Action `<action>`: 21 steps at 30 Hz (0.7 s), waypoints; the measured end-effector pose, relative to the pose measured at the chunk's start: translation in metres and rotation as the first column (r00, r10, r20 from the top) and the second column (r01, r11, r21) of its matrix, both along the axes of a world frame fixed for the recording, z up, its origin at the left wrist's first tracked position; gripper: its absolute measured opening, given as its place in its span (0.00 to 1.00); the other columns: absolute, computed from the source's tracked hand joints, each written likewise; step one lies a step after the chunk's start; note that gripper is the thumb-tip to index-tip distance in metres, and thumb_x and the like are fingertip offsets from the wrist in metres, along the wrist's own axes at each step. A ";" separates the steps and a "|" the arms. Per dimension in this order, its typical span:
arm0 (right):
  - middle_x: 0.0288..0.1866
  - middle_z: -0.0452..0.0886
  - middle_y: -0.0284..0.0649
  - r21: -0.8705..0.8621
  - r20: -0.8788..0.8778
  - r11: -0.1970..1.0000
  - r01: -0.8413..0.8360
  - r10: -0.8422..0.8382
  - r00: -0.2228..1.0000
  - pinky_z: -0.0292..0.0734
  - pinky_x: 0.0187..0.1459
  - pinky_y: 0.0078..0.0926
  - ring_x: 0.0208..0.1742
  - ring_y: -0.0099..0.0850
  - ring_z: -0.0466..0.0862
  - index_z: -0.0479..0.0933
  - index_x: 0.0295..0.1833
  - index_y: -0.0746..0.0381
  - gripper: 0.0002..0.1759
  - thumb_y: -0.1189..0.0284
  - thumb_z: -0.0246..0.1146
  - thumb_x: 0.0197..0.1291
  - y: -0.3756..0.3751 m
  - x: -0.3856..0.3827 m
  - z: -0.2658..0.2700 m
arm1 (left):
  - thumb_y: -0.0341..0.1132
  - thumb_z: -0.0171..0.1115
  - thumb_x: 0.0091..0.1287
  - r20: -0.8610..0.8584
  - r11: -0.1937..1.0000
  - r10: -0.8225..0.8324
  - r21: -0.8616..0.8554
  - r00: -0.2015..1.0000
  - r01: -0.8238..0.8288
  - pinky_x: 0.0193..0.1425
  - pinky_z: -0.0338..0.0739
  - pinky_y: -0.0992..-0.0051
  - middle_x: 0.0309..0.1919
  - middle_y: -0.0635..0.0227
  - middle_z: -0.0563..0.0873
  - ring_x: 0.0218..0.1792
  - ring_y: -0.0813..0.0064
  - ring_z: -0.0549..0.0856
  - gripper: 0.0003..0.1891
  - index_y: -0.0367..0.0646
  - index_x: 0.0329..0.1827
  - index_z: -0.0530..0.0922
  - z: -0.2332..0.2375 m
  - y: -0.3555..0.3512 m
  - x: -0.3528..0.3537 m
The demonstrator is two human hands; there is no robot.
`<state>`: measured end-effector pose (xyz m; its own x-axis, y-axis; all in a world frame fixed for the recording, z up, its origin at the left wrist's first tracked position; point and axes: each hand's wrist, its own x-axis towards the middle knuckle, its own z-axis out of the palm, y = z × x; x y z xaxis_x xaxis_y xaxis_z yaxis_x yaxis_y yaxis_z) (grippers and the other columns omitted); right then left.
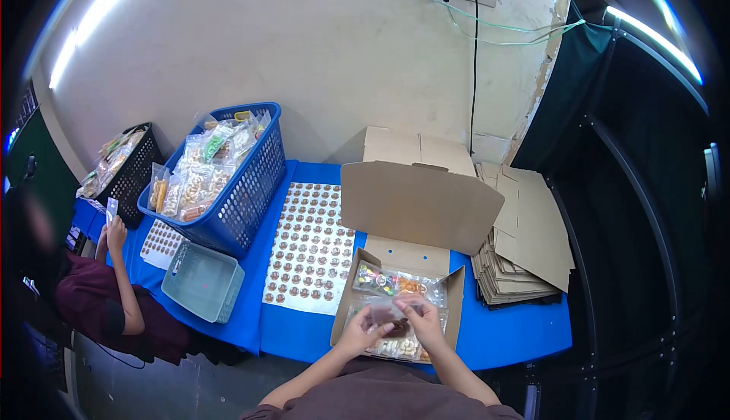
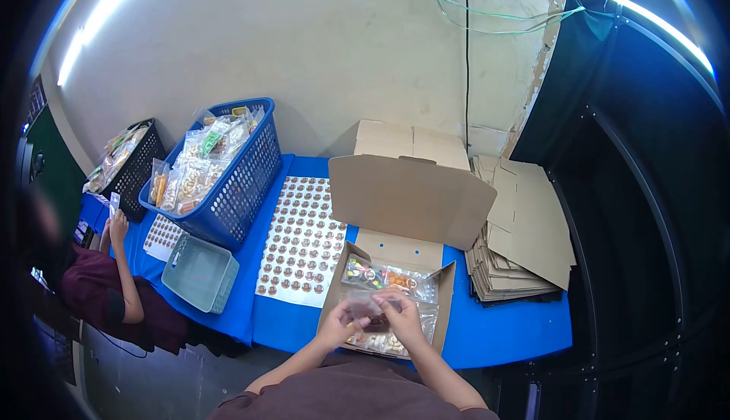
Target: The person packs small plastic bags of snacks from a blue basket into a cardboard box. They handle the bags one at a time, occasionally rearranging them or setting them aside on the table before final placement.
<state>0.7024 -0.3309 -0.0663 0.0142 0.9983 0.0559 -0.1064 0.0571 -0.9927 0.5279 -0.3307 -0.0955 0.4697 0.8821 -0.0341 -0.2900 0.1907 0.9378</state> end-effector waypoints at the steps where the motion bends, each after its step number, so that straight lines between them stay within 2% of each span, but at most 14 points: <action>1: 0.46 0.82 0.40 0.085 0.082 0.994 -0.072 0.065 0.995 0.69 0.57 0.27 0.52 0.28 0.78 0.81 0.43 0.66 0.10 0.70 0.60 0.66 -0.001 -0.001 -0.003 | 0.32 0.66 0.65 -0.067 0.996 0.082 -0.025 0.994 -0.084 0.55 0.73 0.78 0.49 0.64 0.81 0.51 0.79 0.79 0.18 0.35 0.55 0.75 -0.003 0.003 -0.005; 2: 0.47 0.82 0.41 0.010 0.117 0.994 -0.112 0.110 0.987 0.68 0.59 0.28 0.54 0.31 0.77 0.82 0.46 0.65 0.12 0.68 0.59 0.67 -0.004 -0.003 -0.008 | 0.32 0.64 0.67 -0.170 0.986 0.145 -0.056 0.975 -0.156 0.51 0.76 0.78 0.38 0.67 0.85 0.43 0.80 0.83 0.09 0.35 0.44 0.79 -0.006 0.006 -0.008; 5: 0.51 0.80 0.42 -0.077 0.084 0.981 -0.179 0.185 0.979 0.66 0.60 0.28 0.56 0.31 0.76 0.81 0.51 0.65 0.15 0.66 0.56 0.69 -0.007 -0.006 -0.004 | 0.35 0.61 0.69 -0.109 0.979 0.200 -0.010 0.974 -0.202 0.45 0.76 0.81 0.36 0.69 0.86 0.39 0.83 0.82 0.10 0.36 0.45 0.79 -0.001 0.009 -0.012; 6: 0.57 0.78 0.42 -0.090 0.104 0.964 -0.249 0.258 0.961 0.64 0.63 0.28 0.60 0.31 0.74 0.78 0.58 0.64 0.20 0.61 0.52 0.72 -0.007 -0.003 -0.006 | 0.37 0.58 0.71 -0.161 0.979 0.203 0.038 0.966 -0.200 0.47 0.74 0.80 0.35 0.70 0.85 0.39 0.82 0.81 0.11 0.37 0.44 0.79 0.002 0.008 -0.015; 10: 0.61 0.75 0.42 -0.136 0.025 0.934 -0.329 0.336 0.942 0.62 0.65 0.28 0.63 0.30 0.72 0.73 0.63 0.64 0.24 0.58 0.47 0.74 -0.009 -0.002 -0.007 | 0.38 0.54 0.73 -0.123 0.978 0.209 0.032 0.970 -0.207 0.50 0.73 0.79 0.34 0.71 0.84 0.40 0.81 0.81 0.12 0.38 0.43 0.79 0.007 0.011 -0.022; 13: 0.63 0.74 0.43 -0.125 0.066 0.922 -0.367 0.377 0.924 0.60 0.67 0.28 0.66 0.30 0.70 0.69 0.67 0.64 0.27 0.56 0.43 0.75 -0.013 0.000 0.006 | 0.37 0.51 0.74 -0.131 0.980 0.190 -0.025 0.973 -0.195 0.54 0.71 0.77 0.37 0.68 0.83 0.43 0.79 0.80 0.11 0.37 0.44 0.78 0.004 0.013 -0.022; 15: 0.64 0.73 0.44 -0.126 0.052 0.944 -0.306 0.315 0.948 0.59 0.67 0.28 0.67 0.31 0.69 0.69 0.67 0.63 0.26 0.57 0.43 0.75 -0.013 0.001 0.008 | 0.33 0.50 0.74 0.004 0.930 0.349 0.123 0.937 -0.347 0.56 0.72 0.75 0.43 0.65 0.81 0.47 0.78 0.79 0.09 0.37 0.48 0.76 0.005 0.016 -0.018; 16: 0.64 0.73 0.44 -0.121 0.054 0.944 -0.306 0.314 0.948 0.59 0.67 0.28 0.67 0.31 0.69 0.69 0.67 0.63 0.26 0.57 0.43 0.75 -0.012 0.001 0.008 | 0.29 0.48 0.73 0.048 0.939 0.317 0.124 0.947 -0.320 0.61 0.71 0.74 0.51 0.63 0.80 0.52 0.76 0.78 0.11 0.37 0.53 0.74 -0.004 0.021 -0.024; 17: 0.64 0.73 0.46 -0.093 0.013 0.966 -0.240 0.242 0.970 0.59 0.67 0.29 0.66 0.32 0.69 0.68 0.67 0.64 0.26 0.58 0.42 0.75 -0.012 -0.001 0.008 | 0.29 0.48 0.73 0.051 0.939 0.316 0.127 0.947 -0.320 0.61 0.71 0.74 0.51 0.63 0.80 0.52 0.76 0.78 0.11 0.37 0.53 0.74 -0.008 0.023 -0.030; 18: 0.63 0.73 0.48 -0.070 -0.030 0.983 -0.170 0.168 0.985 0.60 0.67 0.29 0.66 0.34 0.69 0.68 0.67 0.64 0.26 0.59 0.42 0.75 -0.011 -0.002 0.008 | 0.30 0.49 0.73 -0.015 0.958 0.244 0.161 0.970 -0.238 0.62 0.70 0.73 0.54 0.62 0.79 0.54 0.75 0.78 0.13 0.37 0.57 0.72 -0.002 0.024 -0.032; 19: 0.63 0.73 0.48 -0.073 -0.026 0.983 -0.167 0.166 0.986 0.60 0.67 0.29 0.66 0.34 0.69 0.68 0.67 0.64 0.26 0.59 0.42 0.75 -0.011 -0.006 0.008 | 0.30 0.49 0.72 -0.082 0.970 0.171 0.187 0.982 -0.153 0.64 0.69 0.72 0.56 0.60 0.78 0.57 0.74 0.77 0.15 0.37 0.61 0.70 0.003 0.023 -0.031; 20: 0.62 0.72 0.49 0.004 0.264 0.988 -0.152 0.146 0.953 0.60 0.66 0.29 0.65 0.37 0.69 0.67 0.68 0.65 0.25 0.62 0.43 0.74 -0.012 -0.013 0.005 | 0.32 0.52 0.72 -0.152 0.981 0.069 0.187 0.986 -0.040 0.69 0.64 0.69 0.65 0.55 0.71 0.66 0.68 0.70 0.25 0.38 0.70 0.61 0.008 0.021 -0.029; 21: 0.62 0.72 0.51 0.078 0.528 0.984 -0.162 0.097 0.844 0.61 0.65 0.30 0.65 0.39 0.70 0.66 0.68 0.65 0.24 0.64 0.45 0.74 -0.013 -0.020 0.002 | 0.32 0.52 0.72 -0.150 0.983 0.067 0.177 0.986 -0.040 0.69 0.64 0.69 0.65 0.55 0.71 0.66 0.68 0.70 0.25 0.38 0.70 0.61 0.003 0.014 -0.023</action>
